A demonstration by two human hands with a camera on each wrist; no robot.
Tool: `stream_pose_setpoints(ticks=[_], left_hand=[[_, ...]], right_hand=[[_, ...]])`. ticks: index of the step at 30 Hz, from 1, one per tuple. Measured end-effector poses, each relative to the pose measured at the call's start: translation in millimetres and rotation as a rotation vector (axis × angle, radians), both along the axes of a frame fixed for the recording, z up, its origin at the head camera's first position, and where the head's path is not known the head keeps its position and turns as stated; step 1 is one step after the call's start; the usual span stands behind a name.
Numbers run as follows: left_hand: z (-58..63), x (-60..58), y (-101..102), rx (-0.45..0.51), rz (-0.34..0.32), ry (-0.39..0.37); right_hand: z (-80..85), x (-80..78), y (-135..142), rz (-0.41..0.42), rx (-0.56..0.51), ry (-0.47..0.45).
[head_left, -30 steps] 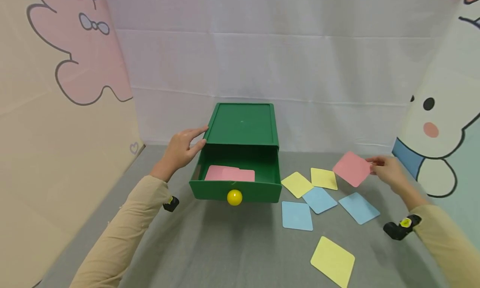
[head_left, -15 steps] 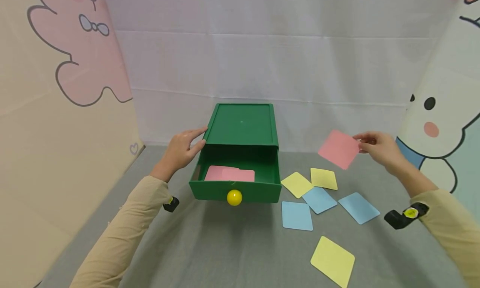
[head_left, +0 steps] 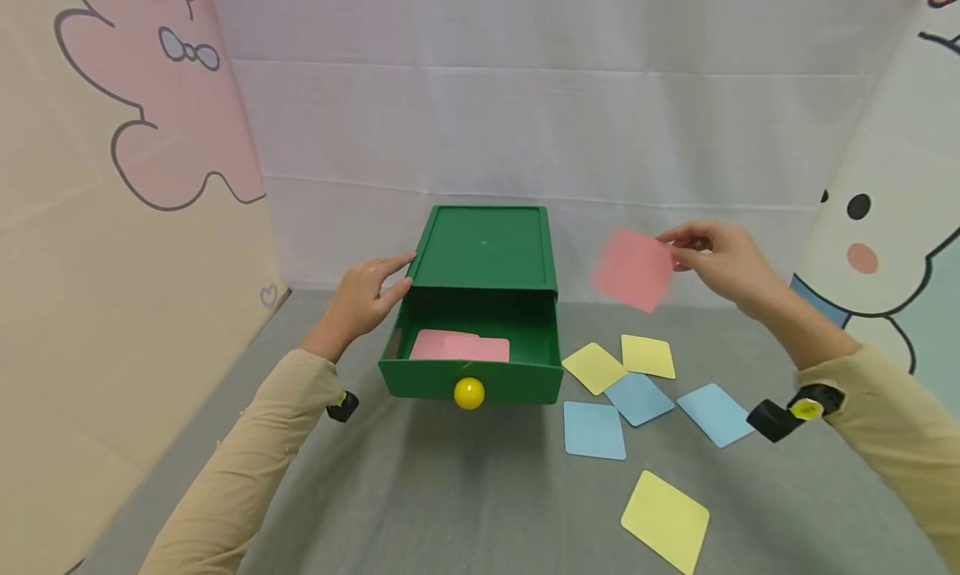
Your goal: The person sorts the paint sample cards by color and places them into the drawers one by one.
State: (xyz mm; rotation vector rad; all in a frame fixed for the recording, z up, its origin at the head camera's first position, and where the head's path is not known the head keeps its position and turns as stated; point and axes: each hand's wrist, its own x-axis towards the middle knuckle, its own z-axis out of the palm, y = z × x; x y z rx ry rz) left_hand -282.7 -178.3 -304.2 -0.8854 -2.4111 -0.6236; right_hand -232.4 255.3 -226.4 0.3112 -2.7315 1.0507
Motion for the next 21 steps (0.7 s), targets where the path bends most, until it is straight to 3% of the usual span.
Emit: stream_pose_setpoints(ticks=[11,21], left_hand=[[-0.7,0.5,0,0.026,-0.011,0.016],[-1.0,0.0,0,0.018,-0.004,0.006]], right_hand=[[17.6,8.3,-61,0.108,-0.101,-0.047],[4.5,10.6,-103,0.233,-0.123,-0.138]])
